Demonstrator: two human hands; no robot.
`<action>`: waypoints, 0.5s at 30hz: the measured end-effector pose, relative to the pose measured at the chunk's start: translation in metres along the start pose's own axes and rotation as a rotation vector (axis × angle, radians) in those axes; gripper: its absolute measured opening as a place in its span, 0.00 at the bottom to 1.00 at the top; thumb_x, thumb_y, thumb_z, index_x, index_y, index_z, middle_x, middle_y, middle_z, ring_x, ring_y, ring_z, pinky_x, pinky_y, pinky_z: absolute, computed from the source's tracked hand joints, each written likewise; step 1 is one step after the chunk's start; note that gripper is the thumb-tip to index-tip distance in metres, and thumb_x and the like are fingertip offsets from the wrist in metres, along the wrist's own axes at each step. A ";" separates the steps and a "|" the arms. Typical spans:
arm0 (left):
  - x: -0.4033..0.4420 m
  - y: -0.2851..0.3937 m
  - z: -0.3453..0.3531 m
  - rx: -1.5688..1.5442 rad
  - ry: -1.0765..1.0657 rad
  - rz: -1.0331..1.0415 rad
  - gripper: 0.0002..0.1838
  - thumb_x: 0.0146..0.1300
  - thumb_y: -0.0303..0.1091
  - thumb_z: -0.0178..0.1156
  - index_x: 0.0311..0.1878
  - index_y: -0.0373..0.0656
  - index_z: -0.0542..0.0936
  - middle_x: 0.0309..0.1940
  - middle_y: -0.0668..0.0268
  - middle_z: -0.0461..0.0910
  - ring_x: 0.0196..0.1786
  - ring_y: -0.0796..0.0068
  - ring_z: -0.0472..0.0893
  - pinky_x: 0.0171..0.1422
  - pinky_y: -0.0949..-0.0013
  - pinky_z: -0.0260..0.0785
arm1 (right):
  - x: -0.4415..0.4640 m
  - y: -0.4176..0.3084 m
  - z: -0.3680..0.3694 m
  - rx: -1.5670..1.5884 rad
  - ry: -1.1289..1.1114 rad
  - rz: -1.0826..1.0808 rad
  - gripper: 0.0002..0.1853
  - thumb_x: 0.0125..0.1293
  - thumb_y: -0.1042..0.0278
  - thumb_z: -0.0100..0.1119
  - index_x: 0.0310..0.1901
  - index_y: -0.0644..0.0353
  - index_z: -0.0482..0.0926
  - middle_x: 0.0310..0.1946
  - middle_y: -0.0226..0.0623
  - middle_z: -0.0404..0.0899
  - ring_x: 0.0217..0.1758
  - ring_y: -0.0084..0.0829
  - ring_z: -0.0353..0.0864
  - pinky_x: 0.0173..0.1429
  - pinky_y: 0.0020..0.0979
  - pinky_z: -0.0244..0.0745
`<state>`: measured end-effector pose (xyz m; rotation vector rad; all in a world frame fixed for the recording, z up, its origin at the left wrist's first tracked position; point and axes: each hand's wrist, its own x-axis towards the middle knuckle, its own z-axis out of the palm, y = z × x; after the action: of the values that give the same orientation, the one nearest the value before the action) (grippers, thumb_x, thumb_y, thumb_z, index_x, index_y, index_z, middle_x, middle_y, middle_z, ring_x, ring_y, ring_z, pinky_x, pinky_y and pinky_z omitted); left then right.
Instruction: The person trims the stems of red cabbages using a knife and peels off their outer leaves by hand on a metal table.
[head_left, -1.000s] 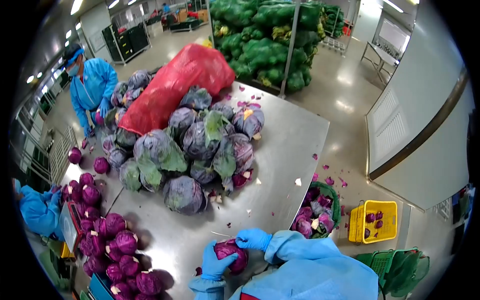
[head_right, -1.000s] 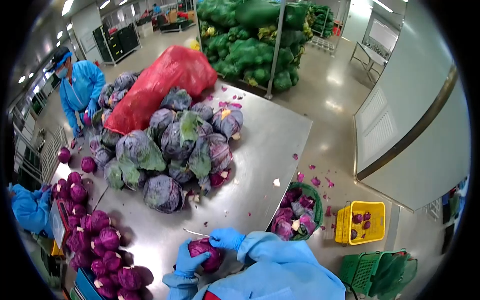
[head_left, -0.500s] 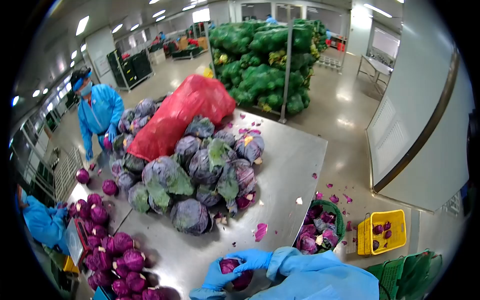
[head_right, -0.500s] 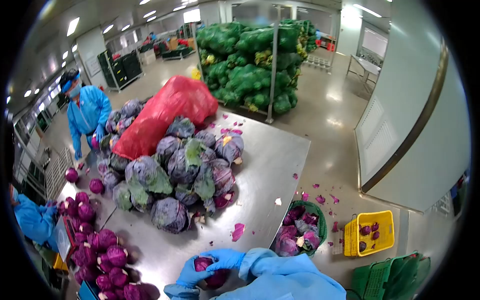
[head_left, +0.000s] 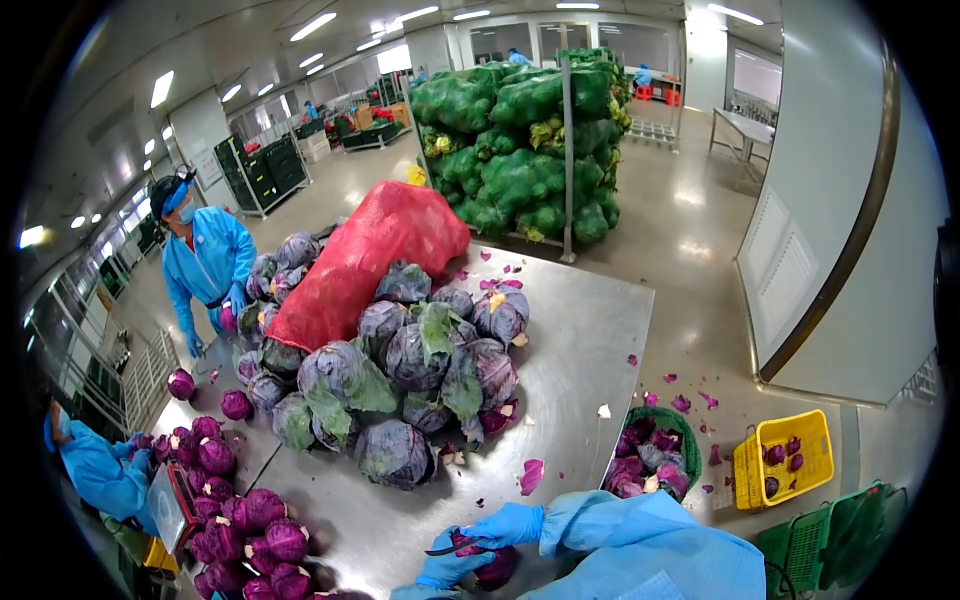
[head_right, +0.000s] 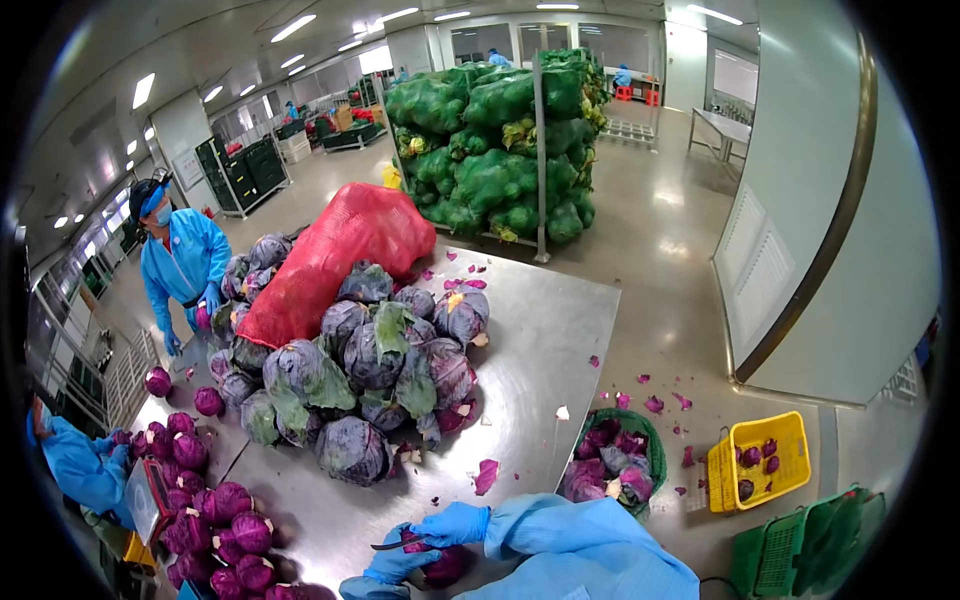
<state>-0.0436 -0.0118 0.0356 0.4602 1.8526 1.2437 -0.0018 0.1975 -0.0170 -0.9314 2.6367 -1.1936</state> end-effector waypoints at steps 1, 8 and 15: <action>0.001 -0.004 0.000 0.011 0.018 -0.018 0.50 0.40 0.42 0.82 0.64 0.31 0.64 0.52 0.59 0.78 0.53 0.69 0.78 0.60 0.66 0.71 | 0.002 0.002 0.003 -0.046 0.002 -0.005 0.27 0.71 0.52 0.52 0.70 0.39 0.64 0.40 0.35 0.79 0.36 0.38 0.80 0.38 0.34 0.75; -0.003 -0.033 0.021 0.378 0.371 0.162 0.68 0.25 0.57 0.84 0.65 0.29 0.56 0.58 0.51 0.61 0.62 0.58 0.67 0.68 0.60 0.64 | 0.006 0.010 -0.010 0.148 0.277 0.293 0.13 0.65 0.57 0.59 0.49 0.49 0.80 0.33 0.38 0.81 0.36 0.38 0.82 0.43 0.34 0.78; -0.027 -0.056 0.016 0.355 0.458 0.269 0.60 0.31 0.59 0.81 0.65 0.34 0.65 0.59 0.50 0.66 0.63 0.53 0.68 0.69 0.58 0.61 | -0.065 0.058 -0.036 -0.208 0.250 0.684 0.13 0.59 0.55 0.58 0.40 0.53 0.81 0.37 0.42 0.82 0.43 0.45 0.83 0.48 0.41 0.78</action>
<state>-0.0073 -0.0459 -0.0052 0.6767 2.4872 1.2711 0.0108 0.2873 -0.0438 0.1456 2.9183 -0.9087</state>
